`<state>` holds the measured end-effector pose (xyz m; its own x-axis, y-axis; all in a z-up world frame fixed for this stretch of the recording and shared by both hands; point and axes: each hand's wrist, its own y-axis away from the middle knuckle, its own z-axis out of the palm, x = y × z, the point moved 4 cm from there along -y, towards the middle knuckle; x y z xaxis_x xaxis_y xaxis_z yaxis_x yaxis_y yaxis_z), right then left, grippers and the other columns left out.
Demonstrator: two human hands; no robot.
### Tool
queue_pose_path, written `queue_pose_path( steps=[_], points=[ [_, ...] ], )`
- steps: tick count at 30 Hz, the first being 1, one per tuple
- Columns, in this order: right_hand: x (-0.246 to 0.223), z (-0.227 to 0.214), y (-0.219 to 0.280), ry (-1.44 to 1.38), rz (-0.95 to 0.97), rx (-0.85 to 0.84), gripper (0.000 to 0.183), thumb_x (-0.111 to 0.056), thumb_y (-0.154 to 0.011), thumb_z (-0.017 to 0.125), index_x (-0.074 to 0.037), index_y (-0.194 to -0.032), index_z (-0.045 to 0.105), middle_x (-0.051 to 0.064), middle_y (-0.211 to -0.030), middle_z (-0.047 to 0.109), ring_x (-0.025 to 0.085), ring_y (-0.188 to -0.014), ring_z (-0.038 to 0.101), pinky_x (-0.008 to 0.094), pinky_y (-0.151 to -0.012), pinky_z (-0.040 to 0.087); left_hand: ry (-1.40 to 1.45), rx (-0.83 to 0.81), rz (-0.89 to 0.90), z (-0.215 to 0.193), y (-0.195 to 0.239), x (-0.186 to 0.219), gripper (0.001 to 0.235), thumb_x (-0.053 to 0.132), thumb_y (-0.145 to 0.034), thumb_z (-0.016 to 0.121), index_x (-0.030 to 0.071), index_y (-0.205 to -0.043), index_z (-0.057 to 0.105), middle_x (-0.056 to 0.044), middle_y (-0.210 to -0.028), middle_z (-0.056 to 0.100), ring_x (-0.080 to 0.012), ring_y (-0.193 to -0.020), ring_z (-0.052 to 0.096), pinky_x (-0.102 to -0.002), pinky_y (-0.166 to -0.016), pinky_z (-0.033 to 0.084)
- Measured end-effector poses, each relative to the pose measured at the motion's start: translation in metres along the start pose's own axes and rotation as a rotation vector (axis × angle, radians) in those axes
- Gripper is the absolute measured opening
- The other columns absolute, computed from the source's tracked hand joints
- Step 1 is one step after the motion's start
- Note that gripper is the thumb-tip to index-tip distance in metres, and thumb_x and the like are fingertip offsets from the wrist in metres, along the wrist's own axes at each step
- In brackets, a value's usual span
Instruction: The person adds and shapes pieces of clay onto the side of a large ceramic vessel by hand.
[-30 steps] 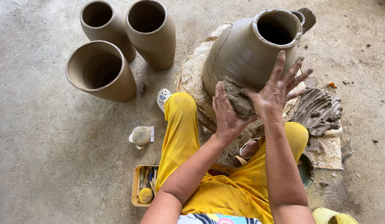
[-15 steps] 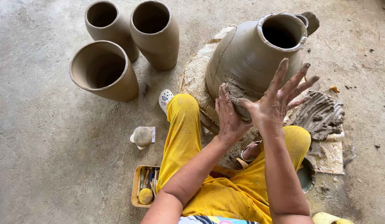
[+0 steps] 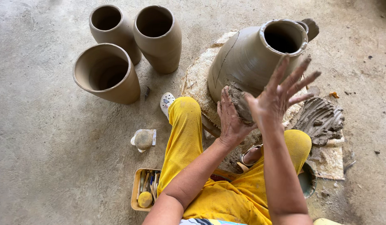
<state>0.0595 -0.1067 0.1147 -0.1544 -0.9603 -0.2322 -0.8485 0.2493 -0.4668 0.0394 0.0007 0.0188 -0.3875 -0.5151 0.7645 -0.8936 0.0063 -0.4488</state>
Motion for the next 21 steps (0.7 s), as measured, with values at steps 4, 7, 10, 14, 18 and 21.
queue_pose_path(
  steps=[4, 7, 10, 14, 18, 21],
  points=[
    [0.002, -0.003, 0.014, -0.039, -0.002, -0.080, 0.160, -0.056, -0.063, 0.105, -0.035, -0.169, -0.014, 0.020, -0.173, -0.020, 0.048, -0.155, -0.022, 0.088, -0.117, 0.002, 0.031, 0.041, -0.012, 0.001, 0.005, -0.002, 0.158, 0.064, -0.062, 0.090, 0.001, -0.163, -0.014, -0.031, -0.167, 0.017, -0.0458, -0.157, 0.025, -0.068, -0.126, 0.018],
    [0.000, 0.005, 0.006, 0.021, -0.008, -0.096, 0.161, -0.060, -0.061, 0.104, -0.035, -0.168, -0.015, 0.021, -0.170, -0.020, 0.048, -0.152, -0.023, 0.088, -0.114, -0.002, 0.054, 0.018, -0.021, 0.002, 0.004, -0.002, 0.160, 0.061, -0.056, 0.092, 0.001, -0.159, -0.015, -0.032, -0.166, 0.017, -0.0479, -0.154, 0.025, -0.070, -0.121, 0.016],
    [-0.002, 0.012, -0.004, 0.045, -0.012, -0.081, 0.162, -0.064, -0.059, 0.103, -0.035, -0.167, -0.015, 0.019, -0.172, -0.019, 0.047, -0.154, -0.021, 0.088, -0.115, -0.004, 0.055, 0.021, -0.016, 0.004, 0.003, -0.002, 0.158, 0.060, -0.062, 0.092, 0.002, -0.162, -0.016, -0.030, -0.165, 0.021, -0.0447, -0.153, 0.030, -0.070, -0.125, 0.017],
    [0.000, 0.018, -0.015, 0.062, 0.005, -0.105, 0.163, -0.067, -0.057, 0.102, -0.035, -0.168, -0.013, 0.020, -0.172, -0.017, 0.050, -0.153, -0.020, 0.089, -0.113, -0.005, 0.018, 0.010, -0.038, 0.005, 0.005, -0.006, 0.160, 0.063, -0.061, 0.092, 0.002, -0.161, -0.017, -0.032, -0.165, 0.018, -0.0469, -0.154, 0.027, -0.070, -0.123, 0.017],
    [-0.001, 0.017, -0.026, 0.088, -0.101, 0.032, 0.159, -0.069, -0.058, 0.099, -0.036, -0.169, -0.011, 0.018, -0.171, -0.016, 0.047, -0.152, -0.020, 0.088, -0.111, -0.006, 0.012, 0.011, -0.022, 0.014, 0.006, -0.012, 0.163, 0.069, -0.057, 0.090, 0.002, -0.160, -0.017, -0.034, -0.165, 0.015, -0.0482, -0.154, 0.025, -0.070, -0.122, 0.015],
    [-0.002, 0.013, -0.015, 0.102, -0.163, 0.125, 0.153, -0.057, -0.069, 0.104, -0.035, -0.166, -0.012, 0.014, -0.169, -0.019, 0.041, -0.156, -0.022, 0.085, -0.117, -0.006, 0.047, -0.016, -0.012, 0.017, 0.003, -0.014, 0.166, 0.076, -0.060, 0.086, -0.001, -0.161, -0.022, -0.030, -0.171, 0.008, -0.0419, -0.159, 0.020, -0.068, -0.127, 0.011]
  ],
)
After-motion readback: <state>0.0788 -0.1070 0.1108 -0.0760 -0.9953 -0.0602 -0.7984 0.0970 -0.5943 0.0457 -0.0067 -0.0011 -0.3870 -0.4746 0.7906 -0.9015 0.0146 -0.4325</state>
